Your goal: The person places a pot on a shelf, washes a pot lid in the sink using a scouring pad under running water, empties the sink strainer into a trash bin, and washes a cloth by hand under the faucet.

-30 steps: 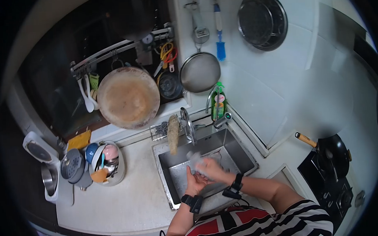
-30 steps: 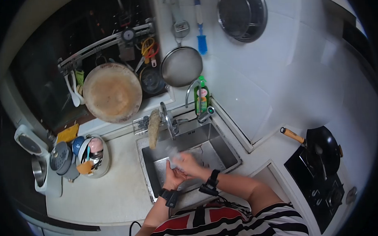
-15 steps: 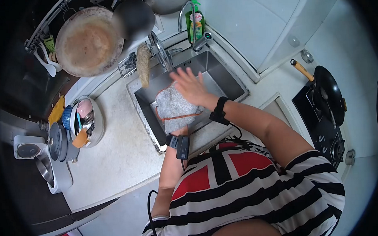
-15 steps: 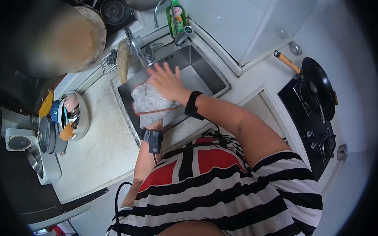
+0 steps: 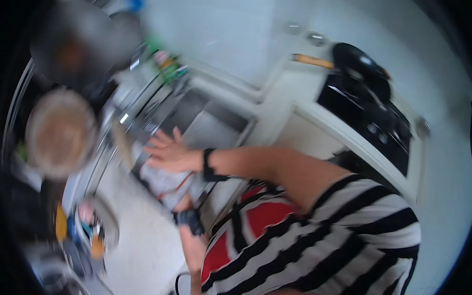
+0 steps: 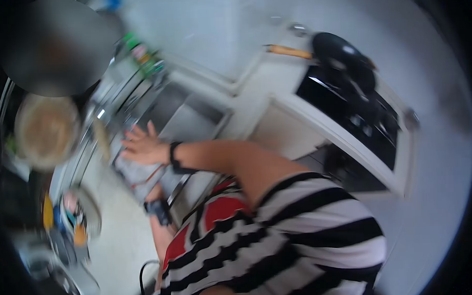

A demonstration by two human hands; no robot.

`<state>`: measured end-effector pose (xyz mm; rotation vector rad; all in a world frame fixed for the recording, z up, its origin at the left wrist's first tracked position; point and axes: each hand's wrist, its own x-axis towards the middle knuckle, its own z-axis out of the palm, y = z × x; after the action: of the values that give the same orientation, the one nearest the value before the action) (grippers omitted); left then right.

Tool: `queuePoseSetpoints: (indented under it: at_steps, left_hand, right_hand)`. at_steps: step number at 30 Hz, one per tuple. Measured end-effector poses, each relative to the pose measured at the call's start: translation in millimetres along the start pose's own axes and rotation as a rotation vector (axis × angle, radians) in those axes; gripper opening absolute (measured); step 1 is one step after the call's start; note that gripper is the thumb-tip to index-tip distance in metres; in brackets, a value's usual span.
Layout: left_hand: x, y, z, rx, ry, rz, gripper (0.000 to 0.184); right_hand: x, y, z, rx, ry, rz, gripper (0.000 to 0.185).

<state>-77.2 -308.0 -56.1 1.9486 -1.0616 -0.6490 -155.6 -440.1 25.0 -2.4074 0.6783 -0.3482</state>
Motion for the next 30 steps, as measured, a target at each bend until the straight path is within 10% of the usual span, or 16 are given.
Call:
queuePoseSetpoints:
  at_steps: [3,12,16,24,30]
  left_hand:
    - [-0.6,-19.7,-3.1,0.66,-0.025,0.334,0.046]
    - [1.0,1.5,-6.3,0.609,-0.204,0.114,0.058]
    - [10.6,10.2,-7.3,0.716,-0.295,0.115,0.065]
    - [21.9,32.9,-6.3,1.132,-0.605,0.108,0.079]
    - [39.9,44.8,-19.4,0.269,-0.268,-0.043,0.069]
  right_hand:
    - [-3.8,14.5,0.5,0.354,0.126,0.347,0.065]
    - [-78.0,-45.6,16.6,0.208,-0.002,0.149,0.069]
    - [-41.0,-21.4,54.2,0.211,0.157,-0.06,0.041]
    - [-5.4,33.9,14.4,0.422,0.109,0.311,0.067]
    - [-24.8,50.1,21.1,0.917,0.029,0.307,0.093]
